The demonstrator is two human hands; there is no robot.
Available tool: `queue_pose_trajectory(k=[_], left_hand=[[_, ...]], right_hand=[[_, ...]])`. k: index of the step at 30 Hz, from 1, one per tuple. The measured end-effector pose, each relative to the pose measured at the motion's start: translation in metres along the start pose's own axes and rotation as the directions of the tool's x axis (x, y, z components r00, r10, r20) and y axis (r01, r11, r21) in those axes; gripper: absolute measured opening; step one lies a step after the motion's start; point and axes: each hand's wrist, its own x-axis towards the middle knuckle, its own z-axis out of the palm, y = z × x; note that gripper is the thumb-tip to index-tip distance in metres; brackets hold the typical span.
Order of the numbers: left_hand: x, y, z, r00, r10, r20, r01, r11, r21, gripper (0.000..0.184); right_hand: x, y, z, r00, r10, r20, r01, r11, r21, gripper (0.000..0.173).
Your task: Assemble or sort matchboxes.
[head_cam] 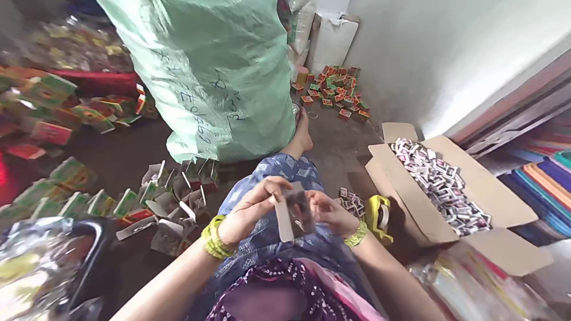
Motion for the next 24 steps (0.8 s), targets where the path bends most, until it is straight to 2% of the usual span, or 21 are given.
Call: queue_pose_trajectory(k=[2,4,6,9,11,14,16,19,21,22,24], left_hand=[[0.006,-0.009,0.022,0.995,-0.073,0.068,0.088,0.960,-0.264,0.019],[0.010,-0.017,0.035,0.985,-0.133,0.109,0.165,0.912,-0.375,0.018],[0.009,-0.027,0.041,0.969,-0.215,0.118,0.245,0.875,-0.418,0.020],[-0.001,-0.040,0.048,0.902,-0.430,-0.036,0.376,0.824,-0.423,0.038],[-0.008,-0.055,0.050,0.858,-0.500,-0.117,0.427,0.821,-0.378,0.052],[-0.024,-0.084,0.051,0.871,-0.485,-0.078,0.450,0.852,-0.269,0.074],[-0.030,-0.094,0.057,0.865,-0.496,-0.071,0.483,0.863,-0.147,0.082],[-0.034,-0.108,0.065,0.880,-0.446,-0.165,0.468,0.872,0.141,0.089],[-0.037,-0.111,0.063,0.878,-0.449,-0.166,0.475,0.862,0.177,0.083],[-0.037,-0.111,0.061,0.878,-0.453,-0.154,0.476,0.861,0.181,0.076],[-0.037,-0.110,0.056,0.888,-0.445,-0.119,0.461,0.859,0.222,0.066]], right_hand=[[-0.013,-0.004,0.012,0.971,0.001,0.240,-0.027,0.994,0.105,0.059],[-0.026,-0.005,0.018,0.949,0.051,0.312,-0.065,0.997,0.034,0.054],[-0.038,-0.006,0.023,0.968,0.082,0.235,-0.076,0.997,-0.032,0.054],[-0.055,0.003,0.026,0.997,0.056,-0.051,-0.058,0.998,-0.029,0.065],[-0.060,0.014,0.027,0.960,-0.029,-0.279,0.015,0.998,-0.053,0.064],[-0.060,0.032,0.032,0.848,-0.125,-0.515,0.073,0.990,-0.121,0.061],[-0.060,0.045,0.032,0.824,-0.185,-0.535,0.044,0.963,-0.265,0.058],[-0.065,0.058,0.024,0.890,-0.229,-0.394,-0.019,0.845,-0.534,0.049],[-0.071,0.057,0.014,0.905,-0.230,-0.358,-0.047,0.782,-0.621,0.052],[-0.074,0.057,0.005,0.883,-0.248,-0.400,-0.084,0.753,-0.653,0.055],[-0.078,0.056,-0.022,0.779,-0.193,-0.596,-0.310,0.707,-0.635,0.051]])
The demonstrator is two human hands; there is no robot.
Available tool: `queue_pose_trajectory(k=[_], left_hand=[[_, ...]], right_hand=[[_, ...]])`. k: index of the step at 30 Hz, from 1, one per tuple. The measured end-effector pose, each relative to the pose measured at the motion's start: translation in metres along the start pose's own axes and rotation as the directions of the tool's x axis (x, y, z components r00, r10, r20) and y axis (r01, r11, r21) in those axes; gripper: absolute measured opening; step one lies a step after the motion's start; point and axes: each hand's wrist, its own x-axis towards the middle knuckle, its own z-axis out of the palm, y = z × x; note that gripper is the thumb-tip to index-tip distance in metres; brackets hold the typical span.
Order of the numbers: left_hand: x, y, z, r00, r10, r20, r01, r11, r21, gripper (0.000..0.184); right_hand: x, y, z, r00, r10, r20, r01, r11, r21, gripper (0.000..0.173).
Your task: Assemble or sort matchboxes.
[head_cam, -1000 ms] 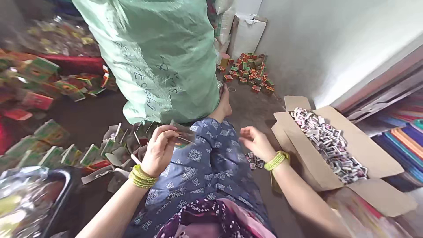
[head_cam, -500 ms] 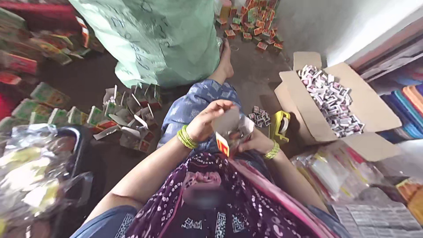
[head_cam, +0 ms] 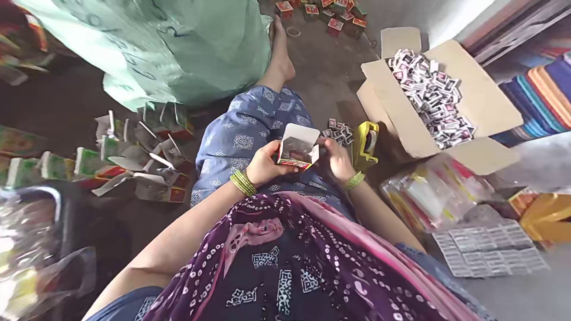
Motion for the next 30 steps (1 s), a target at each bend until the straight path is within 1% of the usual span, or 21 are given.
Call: queue_pose_trajectory(k=[1,2,3,4,5,7,9,12,14,18,20,22,23,24,25,27,28,30], left_hand=[[0.000,-0.002,-0.001,1.000,0.022,0.017,-0.023,1.000,0.007,0.063],[0.000,-0.003,-0.002,0.998,0.046,0.035,-0.046,0.999,0.012,0.061],[0.001,-0.005,-0.002,0.997,0.062,0.054,-0.063,0.998,0.025,0.061],[0.001,-0.006,-0.003,0.995,0.067,0.071,-0.070,0.997,0.044,0.061],[0.001,-0.007,-0.003,0.995,0.061,0.085,-0.067,0.995,0.073,0.062],[0.001,-0.009,-0.003,0.992,0.060,0.106,-0.072,0.991,0.113,0.062],[0.002,-0.008,-0.002,0.992,0.059,0.114,-0.075,0.987,0.144,0.063],[0.002,-0.007,-0.003,0.995,0.037,0.092,-0.052,0.984,0.168,0.065],[0.001,-0.008,-0.002,0.998,0.015,0.063,-0.026,0.983,0.180,0.065],[0.001,-0.007,-0.001,0.999,-0.044,0.016,0.041,0.981,0.191,0.067],[0.001,-0.006,-0.001,0.998,-0.057,0.008,0.054,0.982,0.180,0.067],[0.000,-0.006,-0.001,0.999,-0.050,0.006,0.048,0.982,0.180,0.066],[0.000,-0.006,-0.001,0.999,-0.052,0.009,0.049,0.982,0.182,0.065],[0.000,-0.006,-0.001,0.999,-0.051,0.011,0.049,0.982,0.181,0.066],[0.000,-0.006,-0.001,0.999,-0.051,0.013,0.048,0.983,0.177,0.066],[0.001,-0.005,-0.001,0.998,-0.053,0.018,0.049,0.983,0.176,0.067],[0.001,-0.005,0.000,0.999,-0.045,0.020,0.041,0.983,0.181,0.068],[0.000,-0.005,-0.001,0.999,-0.029,0.022,0.024,0.980,0.200,0.069]], right_hand=[[0.009,0.015,-0.009,0.991,0.120,-0.052,-0.125,0.987,-0.105,0.046],[0.019,0.033,-0.016,0.970,0.226,-0.087,-0.241,0.942,-0.234,0.041],[0.029,0.052,-0.023,0.945,0.317,-0.085,-0.326,0.871,-0.367,0.036],[0.037,0.070,-0.026,0.912,0.404,-0.069,-0.385,0.787,-0.482,0.037],[0.044,0.085,-0.026,0.874,0.484,-0.045,-0.422,0.711,-0.562,0.044],[0.051,0.097,-0.022,0.808,0.589,-0.018,-0.464,0.617,-0.635,0.055],[0.052,0.099,-0.015,0.793,0.607,-0.051,-0.497,0.597,-0.630,0.057],[0.053,0.099,-0.005,0.817,0.566,-0.107,-0.524,0.653,-0.548,0.049],[0.053,0.099,-0.001,0.836,0.534,-0.127,-0.514,0.679,-0.524,0.047],[0.051,0.088,-0.005,0.851,0.502,-0.154,-0.510,0.720,-0.470,0.040],[0.051,0.080,-0.012,0.878,0.424,-0.222,-0.479,0.781,-0.402,0.039],[0.044,0.059,-0.019,0.907,0.293,-0.303,-0.370,0.897,-0.242,0.039],[0.039,0.043,-0.022,0.921,0.208,-0.330,-0.272,0.949,-0.158,0.039],[0.034,0.023,-0.023,0.932,0.092,-0.351,-0.138,0.985,-0.106,0.036],[0.030,0.001,-0.023,0.934,-0.027,-0.357,0.005,0.998,-0.063,0.032],[0.024,-0.041,-0.021,0.918,-0.274,-0.288,0.272,0.961,-0.049,0.026],[0.022,-0.056,-0.018,0.892,-0.392,-0.226,0.377,0.920,-0.107,0.023],[0.020,-0.077,-0.012,0.810,-0.581,-0.079,0.533,0.786,-0.314,0.016]])
